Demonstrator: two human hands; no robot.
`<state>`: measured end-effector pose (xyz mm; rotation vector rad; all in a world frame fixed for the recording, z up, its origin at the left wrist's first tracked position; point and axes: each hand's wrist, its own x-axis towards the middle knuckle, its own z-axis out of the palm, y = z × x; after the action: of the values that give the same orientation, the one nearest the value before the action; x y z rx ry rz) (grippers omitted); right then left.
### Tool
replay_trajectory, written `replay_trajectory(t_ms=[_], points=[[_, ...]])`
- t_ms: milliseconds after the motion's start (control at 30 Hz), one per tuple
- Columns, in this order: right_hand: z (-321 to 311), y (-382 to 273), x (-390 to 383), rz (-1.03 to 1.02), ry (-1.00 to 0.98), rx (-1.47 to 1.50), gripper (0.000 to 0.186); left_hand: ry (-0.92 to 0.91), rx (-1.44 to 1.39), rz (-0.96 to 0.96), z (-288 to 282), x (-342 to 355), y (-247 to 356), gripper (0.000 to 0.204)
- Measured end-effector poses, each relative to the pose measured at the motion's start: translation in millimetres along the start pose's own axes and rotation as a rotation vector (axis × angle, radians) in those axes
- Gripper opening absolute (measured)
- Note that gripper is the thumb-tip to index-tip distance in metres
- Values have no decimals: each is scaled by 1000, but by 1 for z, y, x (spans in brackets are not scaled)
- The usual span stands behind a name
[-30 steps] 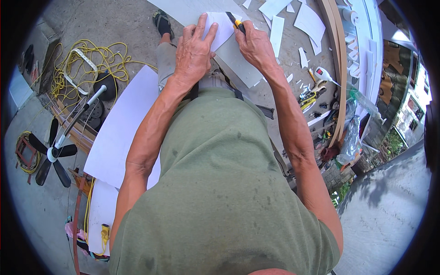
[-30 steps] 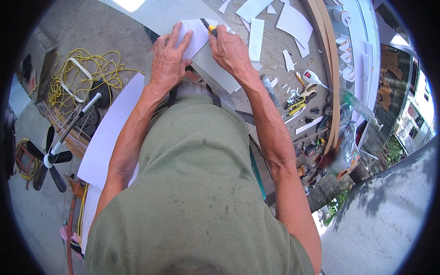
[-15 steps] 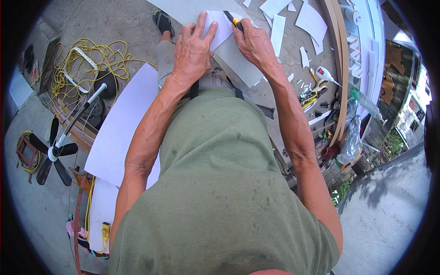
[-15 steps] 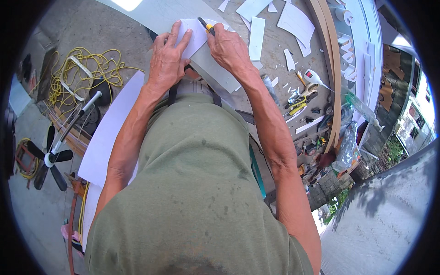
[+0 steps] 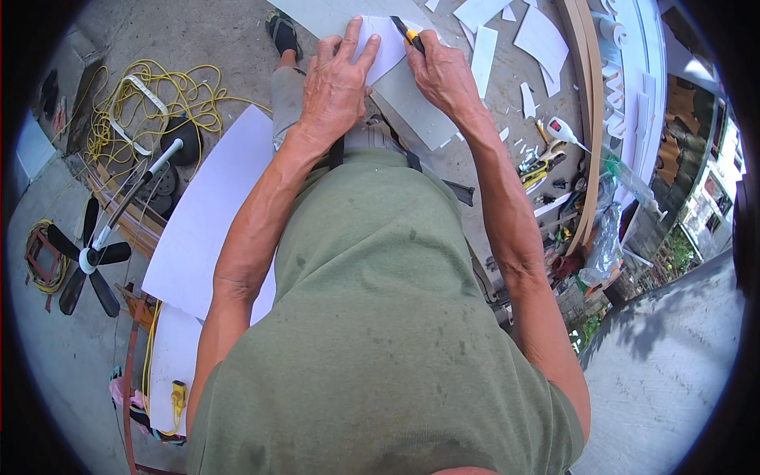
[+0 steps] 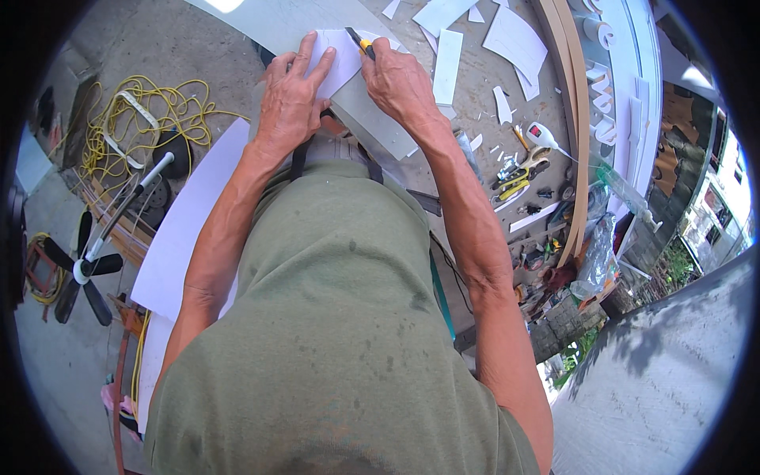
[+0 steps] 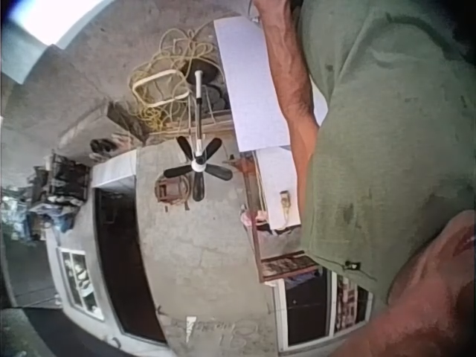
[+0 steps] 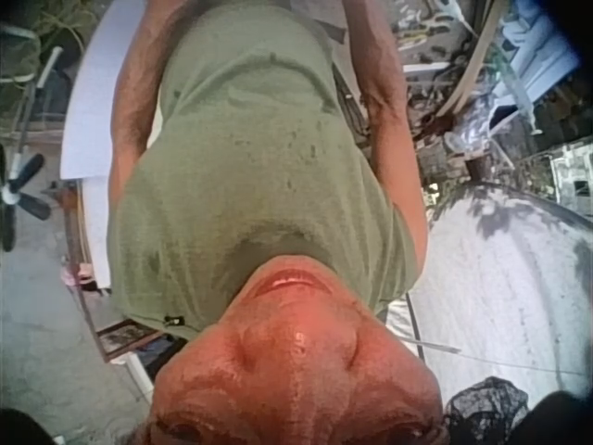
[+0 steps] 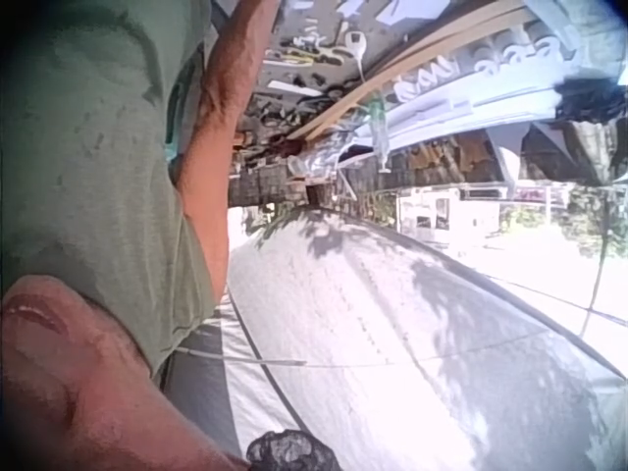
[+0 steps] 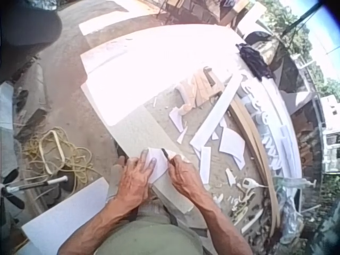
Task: Cutting a specific shape out of a white material using a utility knife on a workbench.
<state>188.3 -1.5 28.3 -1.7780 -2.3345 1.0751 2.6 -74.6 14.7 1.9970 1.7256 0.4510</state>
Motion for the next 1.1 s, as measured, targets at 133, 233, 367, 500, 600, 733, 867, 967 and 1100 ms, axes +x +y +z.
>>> replay_trajectory(t_ms=[133, 233, 367, 500, 600, 733, 867, 967, 1100], points=[[1, 0, 0, 6, 0, -1, 31, -1, -1, 0, 1, 0, -1, 79], [1, 0, -1, 9, -6, 9, 31, 0, 0, 5, 1, -1, -1, 79], [-1, -3, 0, 10, -10, -6, 31, -1, -2, 1, 1, -1, 0, 79], [-2, -4, 0, 5, -13, 5, 30, 2, 6, 7, 1, 0, -1, 79], [-1, -3, 0, 2, -10, 2, 30, -1, 1, 9, 1, 0, -1, 80], [1, -1, 0, -18, 11, 6, 29, -10, 10, 9, 0, 0, -2, 80], [1, -1, 0, -13, 9, 12, 29, -11, 11, 11, 0, 0, -1, 80], [-1, -2, 0, -3, -4, 18, 30, -5, 12, 13, 0, 0, -1, 80], [0, -2, 0, -10, -1, 11, 30, -10, 8, 14, 0, 1, -2, 80]])
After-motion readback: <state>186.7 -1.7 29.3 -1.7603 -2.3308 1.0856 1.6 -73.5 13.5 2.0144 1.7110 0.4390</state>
